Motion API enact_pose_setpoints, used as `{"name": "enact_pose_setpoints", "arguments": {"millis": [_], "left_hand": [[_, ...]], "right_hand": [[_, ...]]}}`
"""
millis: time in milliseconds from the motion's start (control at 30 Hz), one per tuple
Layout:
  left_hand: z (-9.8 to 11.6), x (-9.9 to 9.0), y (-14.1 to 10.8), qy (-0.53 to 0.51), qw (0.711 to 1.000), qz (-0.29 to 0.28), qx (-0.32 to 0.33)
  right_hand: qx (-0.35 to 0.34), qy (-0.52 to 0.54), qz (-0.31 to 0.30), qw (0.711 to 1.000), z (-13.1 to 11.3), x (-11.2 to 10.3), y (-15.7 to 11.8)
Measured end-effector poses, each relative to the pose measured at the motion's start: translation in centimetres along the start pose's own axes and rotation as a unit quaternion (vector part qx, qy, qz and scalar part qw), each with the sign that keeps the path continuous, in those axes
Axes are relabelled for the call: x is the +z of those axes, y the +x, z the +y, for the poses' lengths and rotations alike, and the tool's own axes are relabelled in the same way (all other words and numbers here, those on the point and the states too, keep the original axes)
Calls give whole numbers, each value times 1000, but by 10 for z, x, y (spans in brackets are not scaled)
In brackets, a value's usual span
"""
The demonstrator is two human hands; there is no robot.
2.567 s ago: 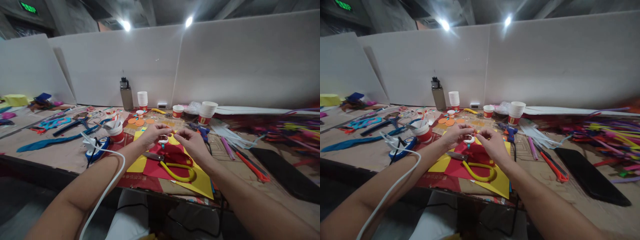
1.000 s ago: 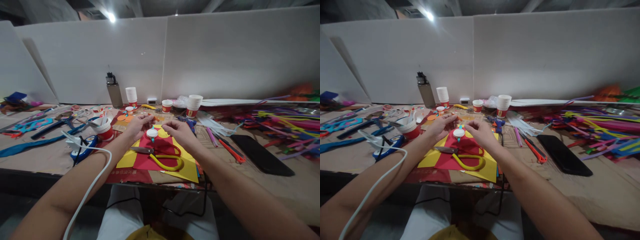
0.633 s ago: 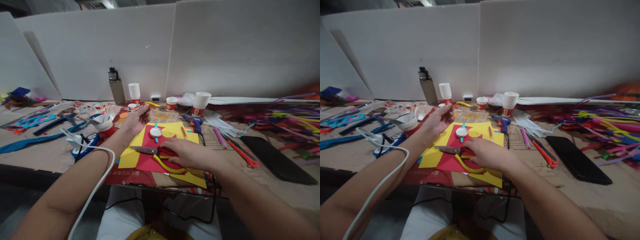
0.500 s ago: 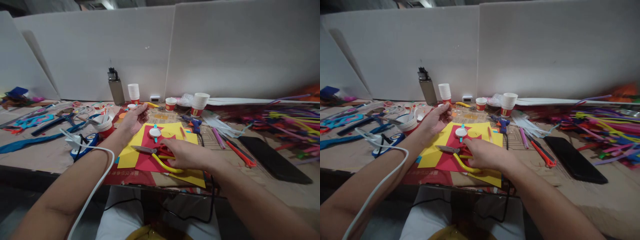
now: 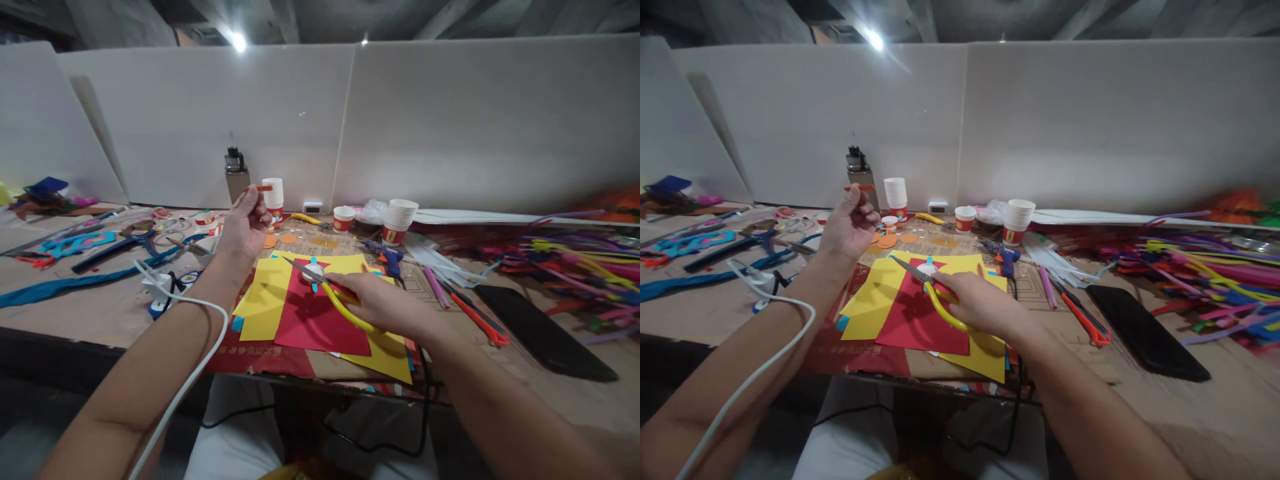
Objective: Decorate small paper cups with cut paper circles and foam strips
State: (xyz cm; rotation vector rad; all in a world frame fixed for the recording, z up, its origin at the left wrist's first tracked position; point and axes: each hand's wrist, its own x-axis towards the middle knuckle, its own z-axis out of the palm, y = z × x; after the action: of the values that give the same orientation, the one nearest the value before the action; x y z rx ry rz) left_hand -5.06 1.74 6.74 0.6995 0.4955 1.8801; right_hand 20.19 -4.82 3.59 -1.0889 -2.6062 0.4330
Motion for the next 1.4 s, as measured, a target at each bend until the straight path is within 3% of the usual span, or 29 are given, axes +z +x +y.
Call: {"name": "enact_pose_setpoints", "arguments": {"millis": [133, 267, 333, 433, 533, 700, 867, 1133, 1233, 1300, 1400], "left_hand": [[-8, -2, -1, -28, 999, 12, -30], [-34, 3, -23, -45, 994, -43, -95], [-47, 8, -40, -23, 987, -84, -134], [-60, 14, -64, 22, 972, -132, -193], [-66, 15, -76, 49, 963, -155, -217], [-68, 15, -78, 45, 962, -127, -235], [-69, 16, -80, 32, 959, -119, -255], [-73, 14, -85, 59, 952, -130, -269], [-70, 12, -80, 122, 953, -169, -221], [-64, 11, -75, 228, 940, -212, -142], [-50, 13, -68, 413, 867, -280, -18]], "right_hand": [[41, 132, 122, 983, 3, -1, 3], [39, 337, 263, 903, 1, 1, 6], [40, 372, 328, 867, -1, 0, 7], [45, 386, 374, 842, -4, -1, 8], [30, 403, 373, 835, -9, -1, 8], [11, 487, 329, 809, -15, 7, 10], [29, 518, 324, 791, -14, 16, 12], [17, 507, 339, 792, -15, 14, 10], [35, 504, 340, 793, -14, 12, 10], [46, 505, 339, 792, -12, 11, 9], [38, 504, 332, 796, -10, 9, 9]]}}
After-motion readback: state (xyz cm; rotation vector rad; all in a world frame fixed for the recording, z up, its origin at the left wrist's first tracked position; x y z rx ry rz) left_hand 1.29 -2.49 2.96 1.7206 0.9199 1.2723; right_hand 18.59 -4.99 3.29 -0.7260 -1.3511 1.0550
